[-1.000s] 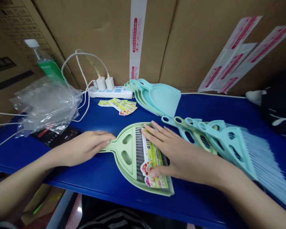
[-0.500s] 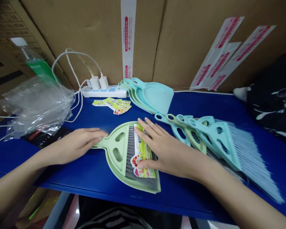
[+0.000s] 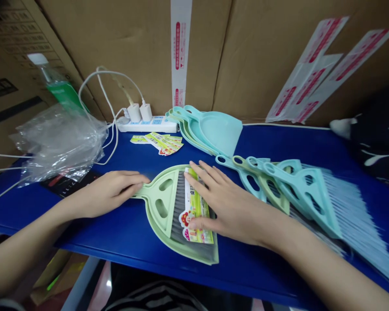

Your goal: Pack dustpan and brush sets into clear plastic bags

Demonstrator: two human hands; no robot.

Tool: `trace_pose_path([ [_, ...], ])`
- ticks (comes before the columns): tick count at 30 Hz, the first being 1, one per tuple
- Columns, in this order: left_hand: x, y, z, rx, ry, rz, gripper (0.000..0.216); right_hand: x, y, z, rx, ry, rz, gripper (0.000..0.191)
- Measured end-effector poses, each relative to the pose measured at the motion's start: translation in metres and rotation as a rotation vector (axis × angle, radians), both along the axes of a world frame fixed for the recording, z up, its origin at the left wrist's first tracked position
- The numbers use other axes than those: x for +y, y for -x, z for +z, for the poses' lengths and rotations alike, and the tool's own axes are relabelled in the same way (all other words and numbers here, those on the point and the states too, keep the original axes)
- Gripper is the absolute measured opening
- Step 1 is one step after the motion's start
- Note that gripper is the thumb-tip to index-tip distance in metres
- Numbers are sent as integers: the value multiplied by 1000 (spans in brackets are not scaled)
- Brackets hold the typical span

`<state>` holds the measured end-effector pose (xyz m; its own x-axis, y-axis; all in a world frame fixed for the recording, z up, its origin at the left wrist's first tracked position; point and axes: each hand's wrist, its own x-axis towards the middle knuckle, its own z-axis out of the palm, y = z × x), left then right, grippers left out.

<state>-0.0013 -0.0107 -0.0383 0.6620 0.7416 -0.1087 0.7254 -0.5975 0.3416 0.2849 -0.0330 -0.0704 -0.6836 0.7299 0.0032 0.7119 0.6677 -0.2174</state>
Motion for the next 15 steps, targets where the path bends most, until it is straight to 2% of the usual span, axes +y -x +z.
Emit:
trace_pose_path([
  [10,0,-2,1,53,-6,26,31,6,-6,-15,16,-143,21,81],
  [15,-1,-3,3,47,0,47,33,6,-6,-11,13,-151,18,81],
])
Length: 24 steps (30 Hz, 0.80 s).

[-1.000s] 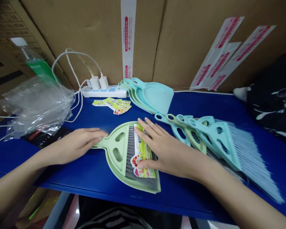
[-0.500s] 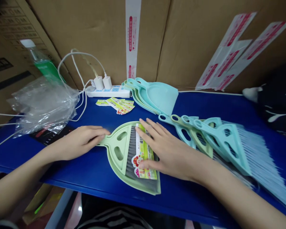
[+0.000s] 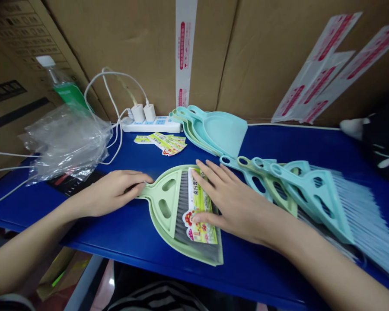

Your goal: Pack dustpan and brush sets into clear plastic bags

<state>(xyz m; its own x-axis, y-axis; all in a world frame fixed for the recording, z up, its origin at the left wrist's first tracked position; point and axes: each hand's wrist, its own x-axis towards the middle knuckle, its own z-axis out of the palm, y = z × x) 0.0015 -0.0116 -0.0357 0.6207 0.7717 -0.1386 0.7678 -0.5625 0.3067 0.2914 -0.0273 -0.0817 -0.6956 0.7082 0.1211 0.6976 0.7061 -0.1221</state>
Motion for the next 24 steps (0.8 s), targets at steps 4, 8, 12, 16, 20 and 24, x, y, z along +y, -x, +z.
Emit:
trace_pose_path([
  [4,0,0,0,-5,-3,-11,33,0,0,5,-16,-16,-10,81],
  [8,0,0,-1,0,-7,-10,32,1,-1,2,-34,-32,-8,80],
  [12,0,1,-3,-6,-57,-39,31,1,-3,-3,-35,-74,16,79],
  [16,-1,1,-2,-25,-37,-49,31,1,-4,-5,-32,-122,27,78],
  [20,-1,0,0,-16,-24,-44,30,0,-4,-8,-31,-140,27,76],
  [24,-1,0,-1,-13,-26,-36,30,0,-4,-11,-24,-164,28,76],
])
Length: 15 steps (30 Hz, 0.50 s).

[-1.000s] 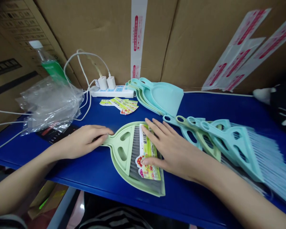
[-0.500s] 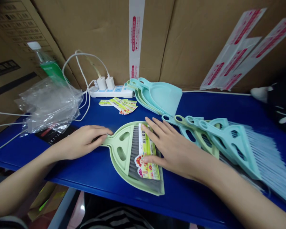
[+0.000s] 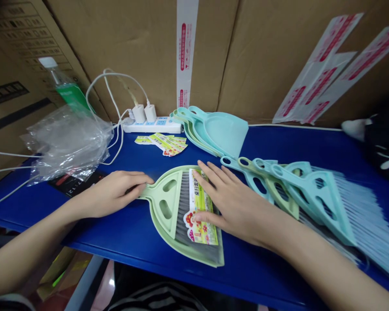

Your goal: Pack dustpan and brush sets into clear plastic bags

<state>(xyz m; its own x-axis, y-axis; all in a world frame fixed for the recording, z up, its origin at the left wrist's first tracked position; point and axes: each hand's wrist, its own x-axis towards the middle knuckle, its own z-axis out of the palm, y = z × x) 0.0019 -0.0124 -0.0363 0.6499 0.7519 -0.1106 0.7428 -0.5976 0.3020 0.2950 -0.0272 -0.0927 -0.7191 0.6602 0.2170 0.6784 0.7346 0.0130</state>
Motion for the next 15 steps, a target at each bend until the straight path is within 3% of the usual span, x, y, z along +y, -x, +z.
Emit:
trace_pose_path([
  [10,0,-1,-2,-12,-35,-18,31,-5,6,-3,-21,-66,-37,80],
  [15,0,-1,-1,-11,-35,-18,31,1,1,5,-5,-118,-65,71],
])
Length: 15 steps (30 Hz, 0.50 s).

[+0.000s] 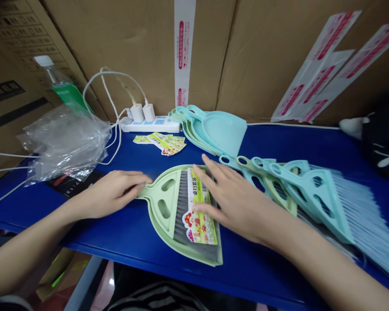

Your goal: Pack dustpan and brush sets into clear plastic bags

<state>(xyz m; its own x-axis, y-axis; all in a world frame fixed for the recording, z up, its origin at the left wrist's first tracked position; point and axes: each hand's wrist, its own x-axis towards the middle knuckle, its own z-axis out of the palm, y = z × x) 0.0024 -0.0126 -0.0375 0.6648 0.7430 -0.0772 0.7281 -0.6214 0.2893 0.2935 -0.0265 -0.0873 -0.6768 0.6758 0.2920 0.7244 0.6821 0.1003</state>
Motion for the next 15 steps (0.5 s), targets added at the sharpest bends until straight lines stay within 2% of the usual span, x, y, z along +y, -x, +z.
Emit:
trace_pose_path([
  [5,-1,0,1,-8,-4,-2,32,9,-6,9,-1,-12,-52,62],
  [15,-1,-1,0,0,10,-21,32,1,-1,-1,-28,29,34,65],
])
